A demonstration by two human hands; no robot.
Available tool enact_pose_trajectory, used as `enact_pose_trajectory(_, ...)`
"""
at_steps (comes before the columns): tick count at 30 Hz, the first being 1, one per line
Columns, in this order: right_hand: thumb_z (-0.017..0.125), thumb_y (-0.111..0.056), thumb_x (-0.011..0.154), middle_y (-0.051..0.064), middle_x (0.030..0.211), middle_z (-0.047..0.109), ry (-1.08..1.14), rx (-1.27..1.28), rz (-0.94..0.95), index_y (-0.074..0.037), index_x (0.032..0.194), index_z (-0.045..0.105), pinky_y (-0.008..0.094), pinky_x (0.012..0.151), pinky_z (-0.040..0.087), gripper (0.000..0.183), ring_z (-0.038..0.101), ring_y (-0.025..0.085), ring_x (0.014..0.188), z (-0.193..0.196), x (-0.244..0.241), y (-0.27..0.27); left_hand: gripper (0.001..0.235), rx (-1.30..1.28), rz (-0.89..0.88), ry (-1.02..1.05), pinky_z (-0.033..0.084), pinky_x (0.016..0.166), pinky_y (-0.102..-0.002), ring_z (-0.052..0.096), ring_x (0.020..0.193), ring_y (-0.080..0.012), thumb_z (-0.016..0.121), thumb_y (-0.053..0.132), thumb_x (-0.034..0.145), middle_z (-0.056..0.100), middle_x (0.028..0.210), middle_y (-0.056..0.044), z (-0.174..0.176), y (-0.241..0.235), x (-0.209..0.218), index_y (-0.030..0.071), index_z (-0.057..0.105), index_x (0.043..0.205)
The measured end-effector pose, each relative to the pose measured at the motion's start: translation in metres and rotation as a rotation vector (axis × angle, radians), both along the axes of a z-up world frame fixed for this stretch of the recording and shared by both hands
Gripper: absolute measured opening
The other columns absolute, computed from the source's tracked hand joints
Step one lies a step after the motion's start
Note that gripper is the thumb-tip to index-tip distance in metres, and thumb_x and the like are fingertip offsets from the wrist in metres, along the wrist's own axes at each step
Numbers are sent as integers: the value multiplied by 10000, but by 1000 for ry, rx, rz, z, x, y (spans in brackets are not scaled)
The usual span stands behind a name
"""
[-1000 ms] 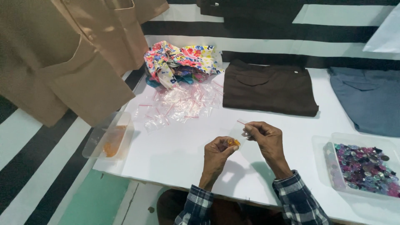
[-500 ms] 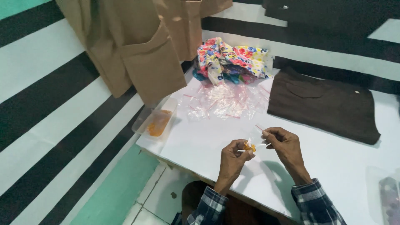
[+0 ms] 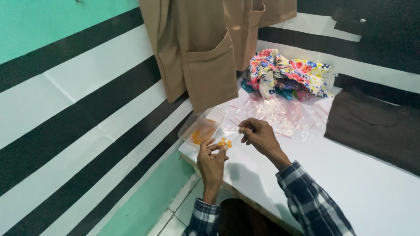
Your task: The person picks small orange and pink buttons from a plastic container and places them into small clear plastic bags. They seal each bag after filling it and set it aside on the table. The process is repeated for multiple buttons of each color.
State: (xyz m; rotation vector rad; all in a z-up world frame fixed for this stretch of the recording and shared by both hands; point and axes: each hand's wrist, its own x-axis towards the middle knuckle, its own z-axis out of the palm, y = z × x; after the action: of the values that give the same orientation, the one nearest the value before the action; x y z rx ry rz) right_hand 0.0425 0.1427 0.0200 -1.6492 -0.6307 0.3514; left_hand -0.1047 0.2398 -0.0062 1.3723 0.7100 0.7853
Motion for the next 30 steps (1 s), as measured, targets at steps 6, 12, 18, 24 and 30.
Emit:
enact_pose_trajectory(6, 680, -55, 848, 207, 772, 720, -96, -19, 49, 65, 1035, 710, 265, 459, 569, 224, 694, 196, 564, -18, 19, 79, 494, 229, 165, 209, 629, 622, -294, 771, 722, -258, 799, 162, 811, 760, 997, -145, -14, 65, 12, 72, 616, 1261)
enact_pose_trajectory(12, 664, -136, 848, 201, 913, 759, -282, -254, -14, -20, 1121, 744, 459, 752, 601, 307, 754, 371, 851, -50, 22, 121, 396, 548, 187, 531, 548, 946, -520, 677, 1091, -398, 741, 225, 848, 683, 1165, -161, 5, 63, 7, 87, 632, 1203)
enact_pose_trajectory(18, 637, -171, 892, 201, 1073, 739, -579, -490, -79, -51, 1273, 668, 508, 803, 603, 401, 728, 389, 973, -44, 12, 118, 302, 1109, 284, 662, 484, 802, -444, 645, 944, -287, 677, 275, 906, 670, 1085, -52, -15, 64, 2, 187, 676, 1196)
enact_pose_trajectory(24, 559, -246, 997, 18, 1183, 731, -1230, -542, -126, -218, 1168, 740, 482, 1071, 335, 250, 622, 207, 1179, -48, 9, 115, 181, 1316, 16, 342, 522, 662, -392, 677, 775, -329, 521, 127, 989, 682, 859, -88, -24, 90, 27, 79, 686, 1045)
enact_pose_trajectory(30, 304, -289, 903, -22, 1391, 641, -1075, -852, 134, -291, 1366, 612, 693, 1130, 129, 556, 410, 299, 1443, -36, 1, 115, 254, 1184, -249, 867, 596, 687, -385, 725, 887, -303, 632, 116, 901, 696, 1014, -128, -18, 112, 47, 104, 653, 1153)
